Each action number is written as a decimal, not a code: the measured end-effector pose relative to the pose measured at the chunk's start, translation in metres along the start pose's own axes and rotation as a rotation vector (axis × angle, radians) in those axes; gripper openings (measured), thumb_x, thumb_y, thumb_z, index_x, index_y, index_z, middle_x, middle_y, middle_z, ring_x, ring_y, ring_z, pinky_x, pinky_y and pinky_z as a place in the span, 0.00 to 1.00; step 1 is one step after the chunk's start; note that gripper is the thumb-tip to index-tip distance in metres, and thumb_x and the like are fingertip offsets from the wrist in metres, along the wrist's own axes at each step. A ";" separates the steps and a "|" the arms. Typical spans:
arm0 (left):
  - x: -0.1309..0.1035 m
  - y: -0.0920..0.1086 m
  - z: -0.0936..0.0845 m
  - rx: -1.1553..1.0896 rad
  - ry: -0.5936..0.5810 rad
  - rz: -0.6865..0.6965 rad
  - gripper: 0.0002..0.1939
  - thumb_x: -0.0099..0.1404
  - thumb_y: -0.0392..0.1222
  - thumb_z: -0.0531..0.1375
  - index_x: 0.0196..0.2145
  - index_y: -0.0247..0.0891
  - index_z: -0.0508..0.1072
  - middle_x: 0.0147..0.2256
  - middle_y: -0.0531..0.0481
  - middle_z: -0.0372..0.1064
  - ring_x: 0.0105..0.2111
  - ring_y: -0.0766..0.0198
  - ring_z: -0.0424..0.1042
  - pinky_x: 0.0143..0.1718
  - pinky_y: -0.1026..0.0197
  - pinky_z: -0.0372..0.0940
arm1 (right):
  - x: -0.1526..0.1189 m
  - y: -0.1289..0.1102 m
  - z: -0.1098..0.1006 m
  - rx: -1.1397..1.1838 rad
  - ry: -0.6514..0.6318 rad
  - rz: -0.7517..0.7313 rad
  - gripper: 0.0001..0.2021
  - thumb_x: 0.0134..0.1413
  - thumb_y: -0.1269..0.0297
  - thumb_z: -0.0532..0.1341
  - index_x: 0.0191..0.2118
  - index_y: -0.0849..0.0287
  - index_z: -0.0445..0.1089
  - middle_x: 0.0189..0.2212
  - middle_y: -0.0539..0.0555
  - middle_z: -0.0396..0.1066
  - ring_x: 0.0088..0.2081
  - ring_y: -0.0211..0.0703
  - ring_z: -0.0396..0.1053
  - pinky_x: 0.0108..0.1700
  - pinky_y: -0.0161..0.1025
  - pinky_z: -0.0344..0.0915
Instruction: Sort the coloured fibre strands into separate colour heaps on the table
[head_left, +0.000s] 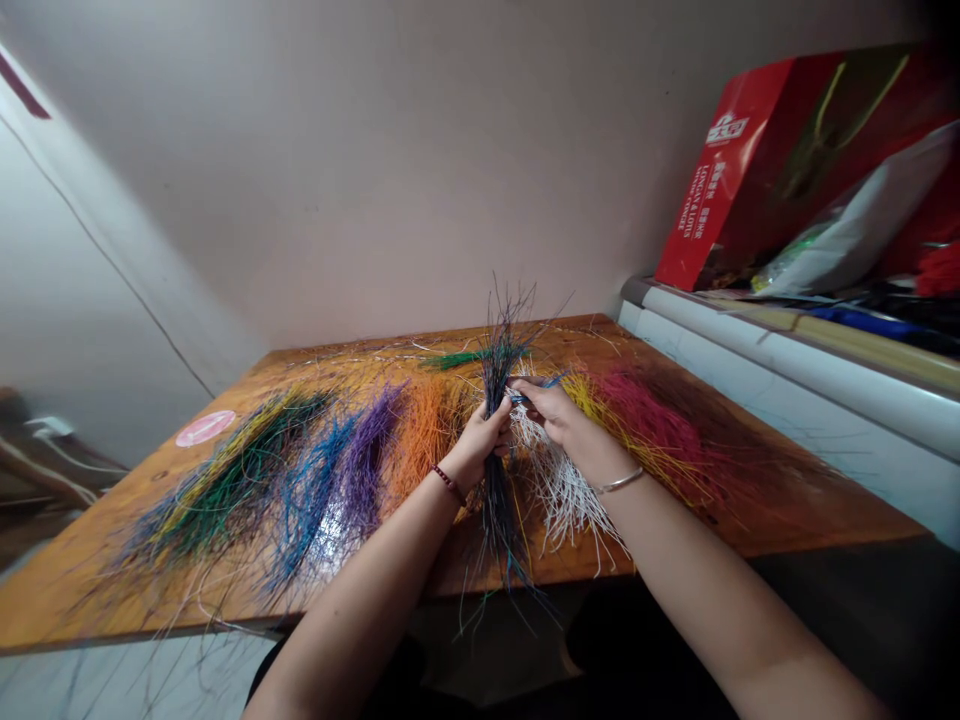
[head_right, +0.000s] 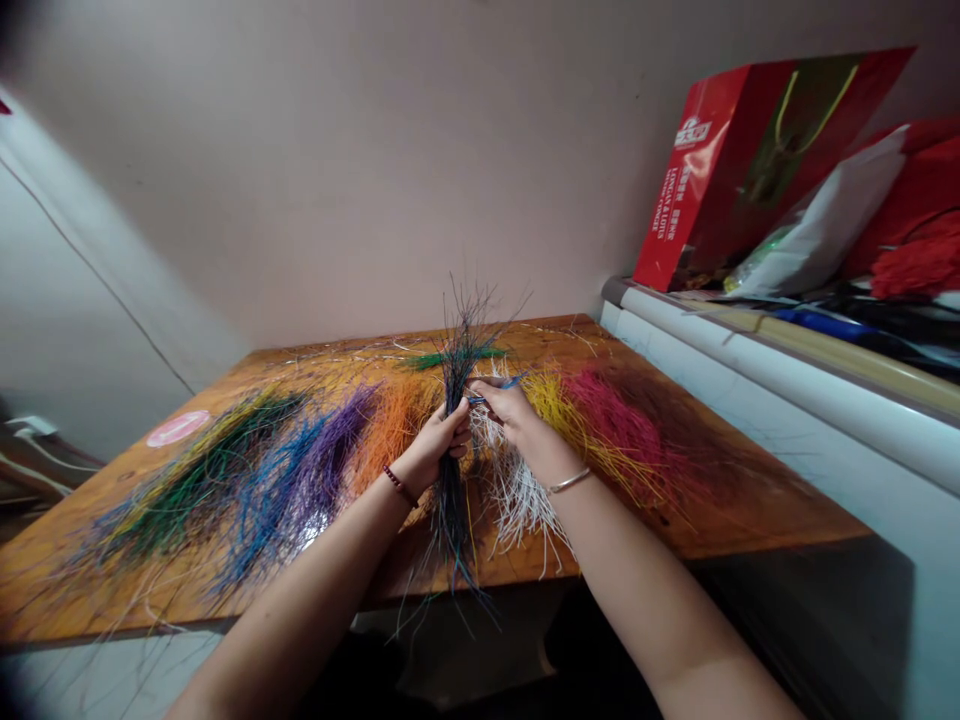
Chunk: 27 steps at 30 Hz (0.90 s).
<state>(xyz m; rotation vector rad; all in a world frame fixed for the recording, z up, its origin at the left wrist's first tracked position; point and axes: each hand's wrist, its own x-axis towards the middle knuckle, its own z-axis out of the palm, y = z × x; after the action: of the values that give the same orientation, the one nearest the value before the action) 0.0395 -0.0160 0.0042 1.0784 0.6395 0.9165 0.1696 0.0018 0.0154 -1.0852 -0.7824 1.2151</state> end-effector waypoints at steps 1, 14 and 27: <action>0.000 0.000 0.000 -0.007 -0.001 -0.004 0.24 0.53 0.57 0.65 0.28 0.39 0.56 0.20 0.61 0.47 0.14 0.78 0.45 0.14 0.72 0.40 | 0.000 0.000 0.000 0.000 -0.005 -0.010 0.12 0.27 0.64 0.69 0.25 0.60 0.72 0.14 0.44 0.62 0.15 0.28 0.50 0.18 0.30 0.41; 0.002 0.002 0.000 -0.119 -0.016 -0.032 0.25 0.52 0.55 0.66 0.27 0.40 0.54 0.19 0.62 0.45 0.14 0.78 0.44 0.14 0.72 0.38 | -0.009 -0.005 0.007 0.090 -0.032 -0.073 0.12 0.36 0.60 0.64 0.23 0.57 0.60 0.16 0.41 0.56 0.15 0.27 0.44 0.18 0.31 0.44; 0.001 0.004 0.000 -0.125 -0.008 -0.036 0.26 0.51 0.55 0.66 0.26 0.39 0.54 0.20 0.62 0.45 0.14 0.78 0.43 0.13 0.72 0.39 | -0.008 -0.004 0.006 0.147 -0.122 -0.090 0.12 0.39 0.59 0.64 0.24 0.57 0.60 0.17 0.40 0.54 0.15 0.26 0.45 0.18 0.31 0.42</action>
<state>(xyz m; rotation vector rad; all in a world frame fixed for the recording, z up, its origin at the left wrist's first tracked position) 0.0394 -0.0144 0.0077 0.9556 0.5856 0.9084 0.1639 -0.0052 0.0211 -0.8537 -0.8126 1.2507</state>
